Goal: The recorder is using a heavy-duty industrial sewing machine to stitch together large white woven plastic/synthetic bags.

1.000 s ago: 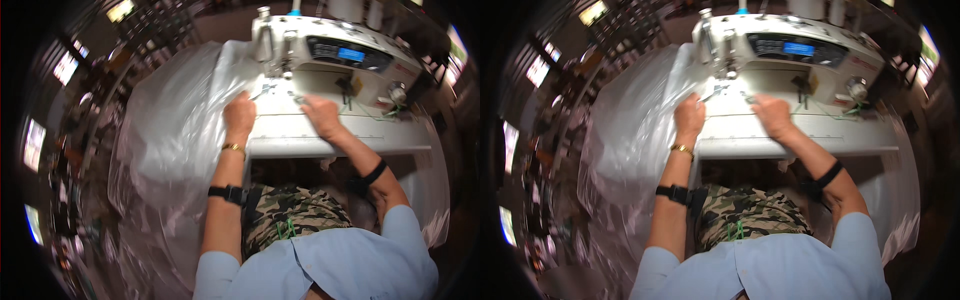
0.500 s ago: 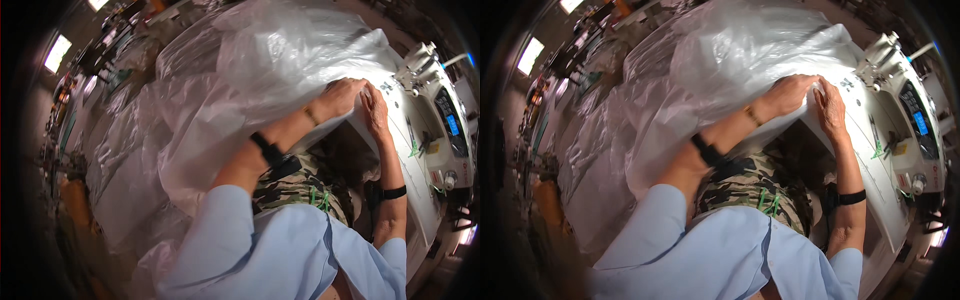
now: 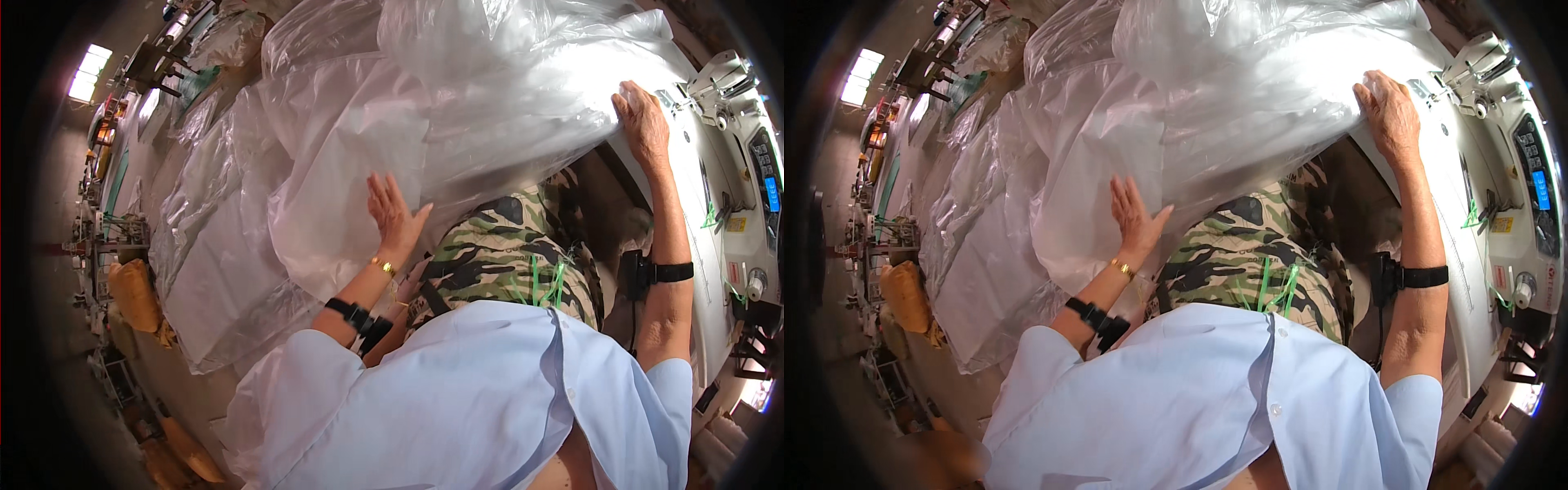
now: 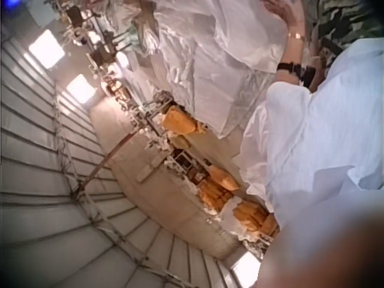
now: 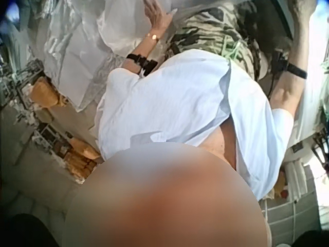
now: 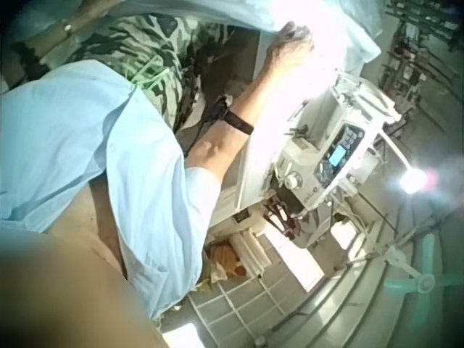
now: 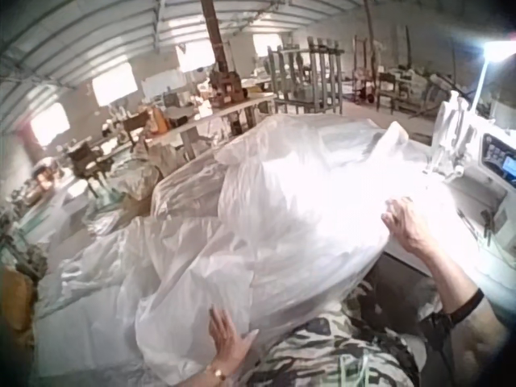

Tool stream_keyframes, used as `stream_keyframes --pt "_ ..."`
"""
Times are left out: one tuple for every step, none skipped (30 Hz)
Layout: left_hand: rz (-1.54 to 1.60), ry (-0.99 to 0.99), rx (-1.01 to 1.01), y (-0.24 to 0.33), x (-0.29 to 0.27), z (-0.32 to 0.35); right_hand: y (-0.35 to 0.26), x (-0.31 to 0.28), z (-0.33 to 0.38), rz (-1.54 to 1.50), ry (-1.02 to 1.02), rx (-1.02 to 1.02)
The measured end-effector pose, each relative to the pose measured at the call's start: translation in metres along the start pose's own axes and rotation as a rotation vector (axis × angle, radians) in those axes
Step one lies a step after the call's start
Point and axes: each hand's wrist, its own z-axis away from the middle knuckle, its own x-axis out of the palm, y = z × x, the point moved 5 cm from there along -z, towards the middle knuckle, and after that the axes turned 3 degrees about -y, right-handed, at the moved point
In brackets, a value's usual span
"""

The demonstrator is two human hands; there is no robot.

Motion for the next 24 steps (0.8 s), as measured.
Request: stream_keyframes --pt "0.004 0.039 0.040 0.004 0.006 -0.009 0.000 0.000 0.000 0.002 -0.016 0.009" --pt "0.008 0.077 0.051 0.007 0.010 -0.019 -0.001 0.000 0.000 0.006 -0.018 0.012" --pt "0.012 0.174 0.118 0.012 0.010 -0.025 -0.001 -0.001 0.000 0.019 -0.011 0.014" --pt "0.019 0.104 0.060 0.009 0.017 -0.031 -0.001 0.000 0.000 0.018 -0.031 0.019" --pt "-0.020 0.112 0.054 0.007 0.020 -0.036 -0.001 -0.001 0.000 0.023 -0.025 0.015" --pt "-0.071 0.167 0.080 0.006 0.020 -0.038 -0.001 -0.001 0.000 0.038 -0.010 0.001" --pt "-0.061 0.116 0.047 -0.001 0.024 -0.039 0.000 0.000 0.000 0.029 -0.023 0.014" --pt "-0.097 0.156 -0.009 -0.012 0.023 -0.037 0.001 0.001 -0.001 0.032 -0.019 0.023" --pt "-0.129 0.171 -0.071 -0.024 0.024 -0.033 0.003 0.002 -0.001 0.036 -0.020 0.033" --pt "-0.113 0.179 -0.097 -0.038 0.025 -0.027 0.004 0.003 -0.001 0.038 -0.035 0.036" --pt "-0.120 0.193 -0.091 -0.053 0.024 -0.017 0.005 0.004 -0.001 0.050 -0.029 0.027" --pt "-0.147 0.163 -0.134 -0.072 0.023 -0.005 0.005 0.003 -0.002 0.066 -0.003 0.003" --pt "-0.197 0.184 -0.138 -0.090 0.019 0.007 0.006 0.005 -0.002 0.056 -0.030 0.011" --pt "-0.157 0.178 -0.217 -0.112 0.015 0.022 0.006 0.004 -0.002 0.065 -0.026 0.012" --pt "-0.141 0.249 -0.218 -0.130 0.008 0.033 0.006 0.003 -0.003 0.080 -0.006 -0.001" --pt "-0.024 -0.003 -0.427 -0.161 0.013 0.038 0.006 0.002 -0.003 0.096 -0.004 -0.015" --pt "0.059 -0.242 -0.593 -0.183 0.017 0.047 0.008 0.002 -0.004 0.082 -0.022 -0.005" --pt "0.090 -0.240 -0.599 -0.191 0.009 0.048 0.012 0.003 -0.005 0.080 -0.039 0.040" --pt "0.348 -0.186 -0.625 -0.195 0.001 0.047 0.015 0.003 -0.006 0.085 -0.051 0.071" --pt "0.621 -0.161 -0.726 -0.193 -0.005 0.047 0.022 0.005 -0.008 0.037 -0.074 0.148" --pt "0.895 -0.034 -0.682 -0.181 -0.020 0.040 0.025 0.009 -0.009 0.043 -0.109 0.178" --pt "1.172 0.065 -0.704 -0.167 -0.037 0.032 0.032 0.011 -0.010 -0.149 -0.070 0.266" --pt "1.424 0.131 -0.667 -0.148 -0.059 0.021 0.038 0.012 -0.011 -0.349 0.001 0.336" --pt "1.591 0.212 -0.672 -0.128 -0.082 0.009 0.040 0.017 -0.015 -0.497 0.040 0.369"
